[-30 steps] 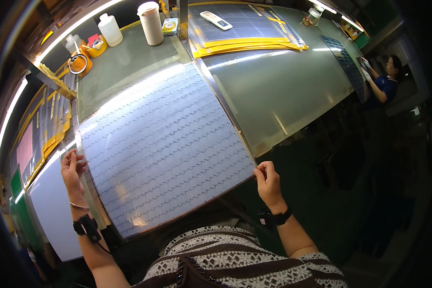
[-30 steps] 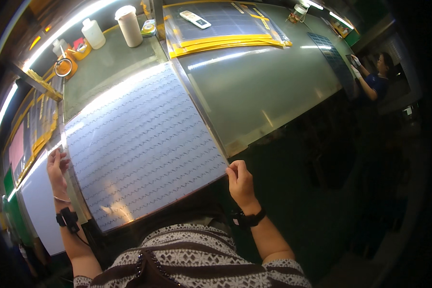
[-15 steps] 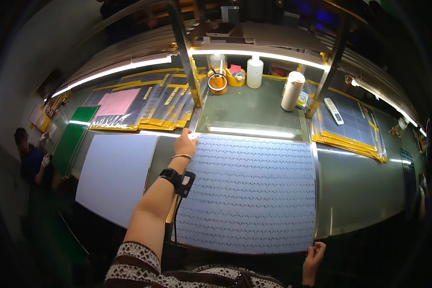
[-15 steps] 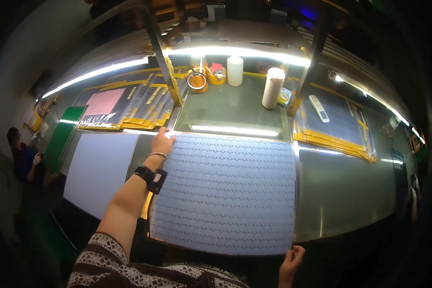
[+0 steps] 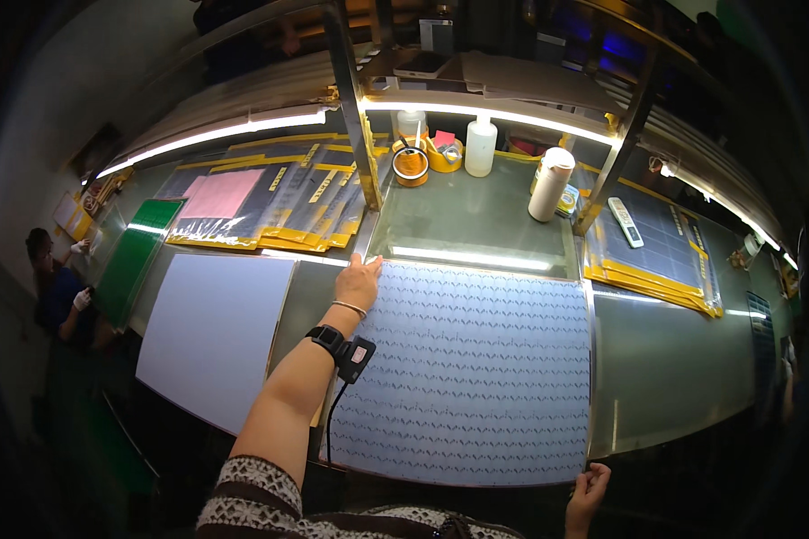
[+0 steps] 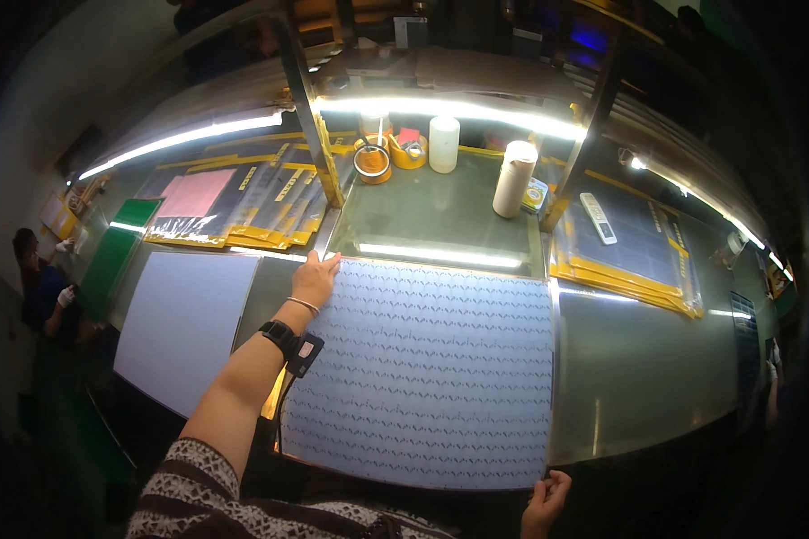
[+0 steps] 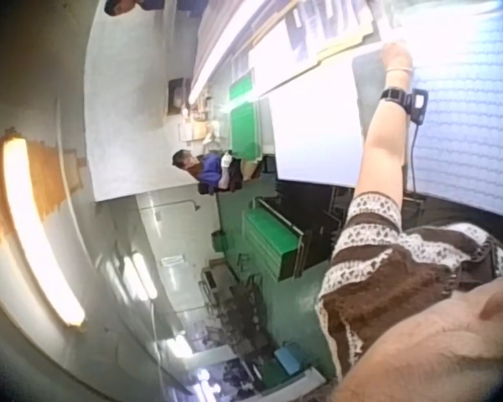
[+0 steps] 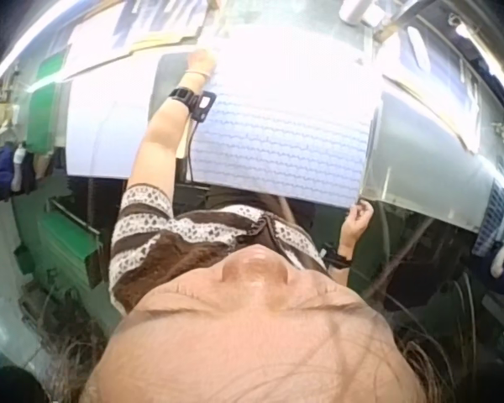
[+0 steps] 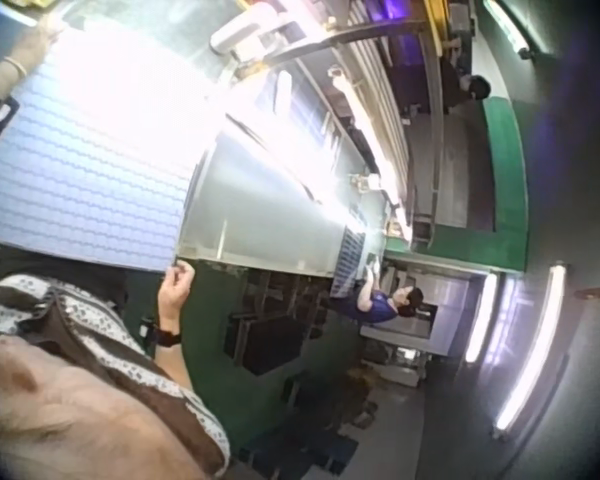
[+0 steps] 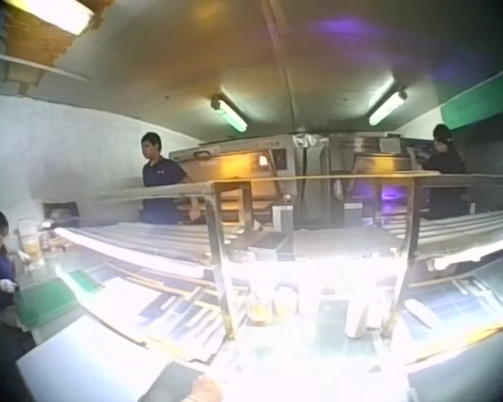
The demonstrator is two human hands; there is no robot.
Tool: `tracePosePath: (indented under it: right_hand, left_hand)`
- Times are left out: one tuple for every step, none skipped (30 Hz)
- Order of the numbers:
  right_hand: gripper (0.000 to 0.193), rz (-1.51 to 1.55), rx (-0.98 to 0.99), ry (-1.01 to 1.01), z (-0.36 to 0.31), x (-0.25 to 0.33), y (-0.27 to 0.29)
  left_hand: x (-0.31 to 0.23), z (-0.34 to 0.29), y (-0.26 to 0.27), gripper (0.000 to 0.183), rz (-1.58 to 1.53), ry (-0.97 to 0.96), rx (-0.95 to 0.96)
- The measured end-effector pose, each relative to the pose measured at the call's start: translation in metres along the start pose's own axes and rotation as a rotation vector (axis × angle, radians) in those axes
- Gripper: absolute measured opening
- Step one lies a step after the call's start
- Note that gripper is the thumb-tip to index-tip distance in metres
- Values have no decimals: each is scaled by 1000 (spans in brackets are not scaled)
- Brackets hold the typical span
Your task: Inspecting and assembling patterned glass or electronic panels at a factory workstation.
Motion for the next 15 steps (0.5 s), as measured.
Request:
tracePosePath:
  right_hand:
    - [24, -10, -37, 33, 0, -2, 5]
    - [27, -21, -76, 66, -1, -2, 9]
    - [27, -28, -97, 60, -1, -2, 12]
    - [32, 28, -43, -23, -2, 9, 16]
    - [36, 86, 12, -103, -3, 18, 22]
    - [45, 39, 79, -172, -2, 16, 24]
    - [47, -327, 142, -25, 0, 27, 32]
    - [49, -696, 201, 109, 5, 39, 37]
    - [48, -910, 147, 269, 16, 54, 36]
    - [48, -1121, 100, 426, 31, 71, 33]
    - [47, -1118, 148, 528, 52, 82, 28]
    - [47, -1108, 205, 642, 80, 90, 17]
    - [47, -1130, 269, 691, 105, 94, 6]
    - [46, -1150, 333, 736, 131, 94, -3]
    - [48, -1162, 319, 757, 163, 90, -11]
  left_hand:
    - [-8, 0, 0, 25, -8, -14, 5]
    - [-17, -1, -1, 26, 25, 2, 37]
    - [-27, -1, -2, 28, 56, 14, 68]
    - [-37, -4, -4, 28, 36, -21, 81]
    - [-38, -8, -2, 30, 72, -29, 41]
    - [-38, -11, 0, 32, 104, -37, -1]
    - [-42, -16, 8, 32, 123, -16, 3]
    - [-45, -17, 9, 33, 139, -1, 5]
    - [-41, -19, 7, 33, 168, -45, -73]
    - [-35, -21, 5, 34, 203, -83, -149]
    - [-33, -21, 2, 34, 194, -106, -147]
    - [-27, -22, 2, 34, 205, -118, -116]
    - [-25, -21, -1, 35, 195, -136, -87]
    - [-27, -20, -3, 35, 174, -154, -90]
    - [-30, -18, -6, 35, 157, -176, -74]
Point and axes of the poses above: each hand's wrist, its own z-axis towards the middle knuckle, its own y-axis out of the back of the hand, x = y × z, the point moved 1 cm from there along z, towards the middle knuckle, and after that the axes turned 8 degrees about x, right-handed, at the moved point
